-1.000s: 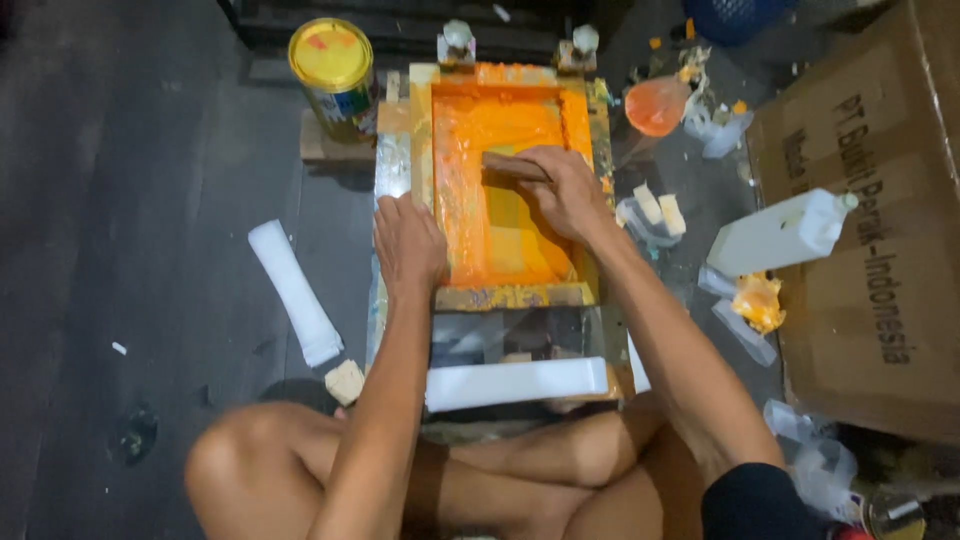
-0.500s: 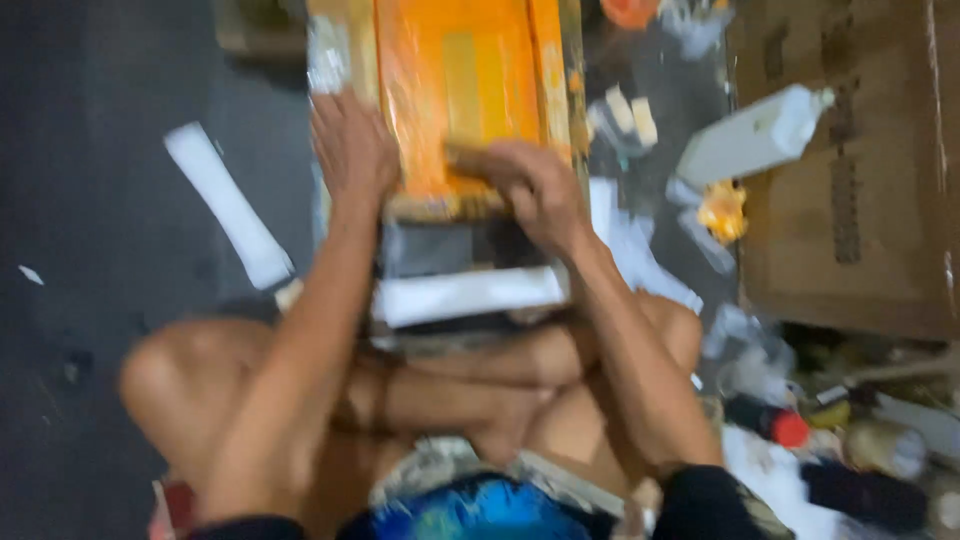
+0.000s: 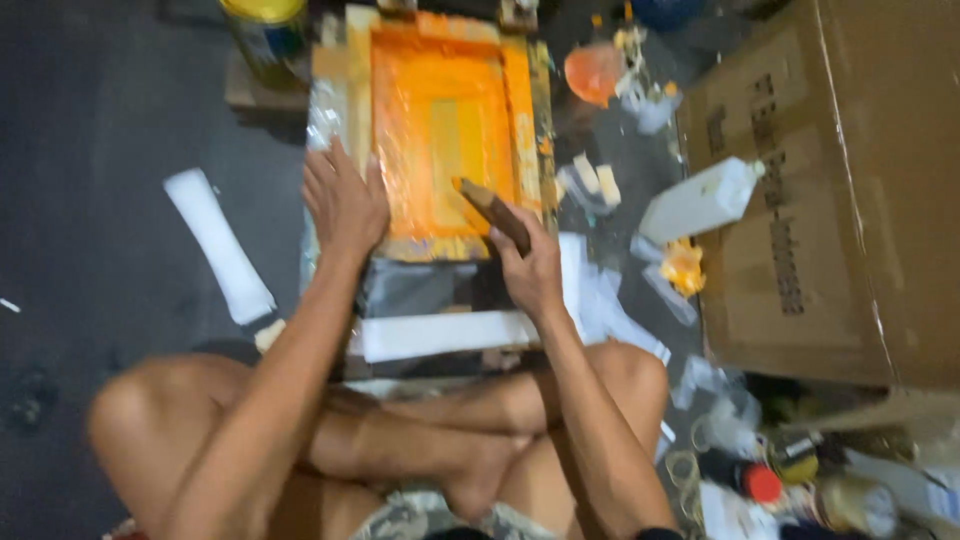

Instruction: The person sits cross-legged on the floor and uses a squeegee to spread orange ink across a screen printing frame. They repeatedly pull the ink across the mesh and then lift the frame to reveal the printed white material underneath.

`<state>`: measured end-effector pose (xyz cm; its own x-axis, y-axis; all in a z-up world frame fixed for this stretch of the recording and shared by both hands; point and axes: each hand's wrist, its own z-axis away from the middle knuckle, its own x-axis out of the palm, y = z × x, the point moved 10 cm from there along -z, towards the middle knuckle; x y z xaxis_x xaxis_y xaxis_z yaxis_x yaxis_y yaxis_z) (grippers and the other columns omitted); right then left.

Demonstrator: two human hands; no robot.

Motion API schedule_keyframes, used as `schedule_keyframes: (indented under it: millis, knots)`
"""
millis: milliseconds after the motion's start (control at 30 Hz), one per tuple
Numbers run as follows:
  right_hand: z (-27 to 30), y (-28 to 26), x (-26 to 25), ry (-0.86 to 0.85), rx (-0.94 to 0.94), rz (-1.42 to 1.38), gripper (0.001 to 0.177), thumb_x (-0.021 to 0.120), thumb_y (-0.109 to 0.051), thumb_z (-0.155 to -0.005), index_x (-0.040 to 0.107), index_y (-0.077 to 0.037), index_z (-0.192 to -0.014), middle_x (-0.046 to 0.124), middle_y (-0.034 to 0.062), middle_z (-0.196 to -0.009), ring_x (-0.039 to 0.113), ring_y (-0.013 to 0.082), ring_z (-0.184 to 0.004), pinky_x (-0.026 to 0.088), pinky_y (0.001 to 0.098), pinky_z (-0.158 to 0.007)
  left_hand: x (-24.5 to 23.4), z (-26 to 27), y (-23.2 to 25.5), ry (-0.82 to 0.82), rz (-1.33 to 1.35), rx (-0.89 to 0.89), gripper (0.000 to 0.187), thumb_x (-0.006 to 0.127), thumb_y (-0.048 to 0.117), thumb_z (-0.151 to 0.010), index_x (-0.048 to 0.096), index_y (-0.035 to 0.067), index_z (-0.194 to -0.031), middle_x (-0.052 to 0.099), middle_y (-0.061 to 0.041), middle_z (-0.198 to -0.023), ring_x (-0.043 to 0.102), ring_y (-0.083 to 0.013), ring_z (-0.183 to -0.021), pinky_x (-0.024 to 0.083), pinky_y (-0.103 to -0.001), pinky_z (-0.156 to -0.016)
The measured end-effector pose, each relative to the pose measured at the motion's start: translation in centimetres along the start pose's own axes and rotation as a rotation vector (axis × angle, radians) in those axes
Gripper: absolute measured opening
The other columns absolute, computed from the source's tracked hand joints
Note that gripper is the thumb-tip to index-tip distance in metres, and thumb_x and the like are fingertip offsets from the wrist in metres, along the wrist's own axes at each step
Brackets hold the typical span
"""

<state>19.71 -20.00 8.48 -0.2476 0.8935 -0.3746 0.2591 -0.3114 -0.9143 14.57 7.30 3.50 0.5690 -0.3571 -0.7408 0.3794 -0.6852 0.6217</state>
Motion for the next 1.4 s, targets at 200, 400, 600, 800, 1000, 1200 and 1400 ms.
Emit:
schedule_keyframes:
  millis: [200, 400, 600, 800, 1000, 1200, 1400]
  knots:
    - [-5.4, 1.4, 0.7, 0.009, -0.183, -0.21, 0.033, 0.064, 0.0, -0.1, 0.062, 0.001, -0.133, 0.067, 0.0259, -0.127, 0.061, 0.0318, -0.124, 0.051, 0.0517, -0.106, 3.6, -0.9, -3.6, -0.155, -0.112, -0.101, 0.054, 0.053, 0.041, -0.103, 0.049, 0.004, -0.142, 0.049, -0.02, -0.122, 0.048, -0.0441, -0.116, 0.036, -0.056, -0.096]
    - [-10.6, -3.5, 4.0, -0.087, -0.501, 0.273, 0.038, 0.06, -0.004, -0.09, 0.071, -0.012, -0.126, 0.072, 0.0128, -0.123, 0.066, 0.0361, -0.118, 0.053, 0.0476, -0.103, 4.8, -2.0, -3.5, -0.267, -0.089, -0.138, 0.056, 0.044, 0.042, -0.103, 0.045, 0.005, -0.145, 0.048, -0.02, -0.128, 0.046, -0.0443, -0.123, 0.032, -0.053, -0.105]
    - [-15.1, 0.5, 8.2, -0.255, -0.351, 0.576, 0.042, 0.065, -0.011, -0.091, 0.069, -0.039, -0.123, 0.071, -0.0102, -0.115, 0.066, 0.0257, -0.114, 0.051, 0.0425, -0.102, 2.1, -0.8, -1.8, -0.273, -0.023, -0.211, 0.049, 0.029, 0.037, -0.107, 0.048, 0.009, -0.143, 0.048, -0.015, -0.124, 0.047, -0.0388, -0.123, 0.033, -0.048, -0.109]
    - [-10.0, -3.6, 7.7, -0.384, -0.379, 0.58, 0.03, 0.06, -0.011, -0.098, 0.071, -0.033, -0.114, 0.073, -0.0093, -0.098, 0.069, 0.0286, -0.103, 0.055, 0.0461, -0.09, 1.7, -1.2, -1.5, -0.242, 0.0, -0.188, 0.049, 0.03, 0.038, -0.107, 0.05, 0.007, -0.14, 0.048, -0.014, -0.121, 0.049, -0.0374, -0.118, 0.035, -0.047, -0.104]
    - [-2.3, -8.5, 5.5, -0.477, -0.455, 0.55, 0.012, 0.061, 0.005, -0.097, 0.065, -0.002, -0.106, 0.068, 0.0229, -0.085, 0.067, 0.0486, -0.09, 0.056, 0.0566, -0.076, 1.1, -0.8, -0.9, -0.177, 0.01, -0.131, 0.046, 0.033, 0.035, -0.107, 0.05, 0.004, -0.137, 0.048, -0.017, -0.118, 0.05, -0.0398, -0.113, 0.038, -0.049, -0.098]
    - [-0.9, -9.8, 4.6, -0.546, -0.382, 0.397, 0.017, 0.059, 0.007, -0.097, 0.07, -0.004, -0.104, 0.07, 0.0176, -0.083, 0.071, 0.0422, -0.088, 0.055, 0.0516, -0.082, 1.4, -0.9, -1.1, -0.206, -0.013, -0.123, 0.049, 0.027, 0.038, -0.109, 0.049, 0.006, -0.137, 0.047, -0.012, -0.118, 0.05, -0.0344, -0.113, 0.039, -0.045, -0.098]
    - [-3.1, -3.5, 5.5, -0.702, -0.251, 0.522, 0.018, 0.064, -0.011, -0.099, 0.072, -0.019, -0.113, 0.078, 0.0014, -0.1, 0.075, 0.0238, -0.088, 0.061, 0.0332, -0.068, 2.2, -0.6, -1.5, -0.163, 0.014, -0.116, 0.046, 0.033, 0.037, -0.107, 0.05, 0.005, -0.135, 0.047, -0.017, -0.117, 0.05, -0.0396, -0.112, 0.038, -0.05, -0.096]
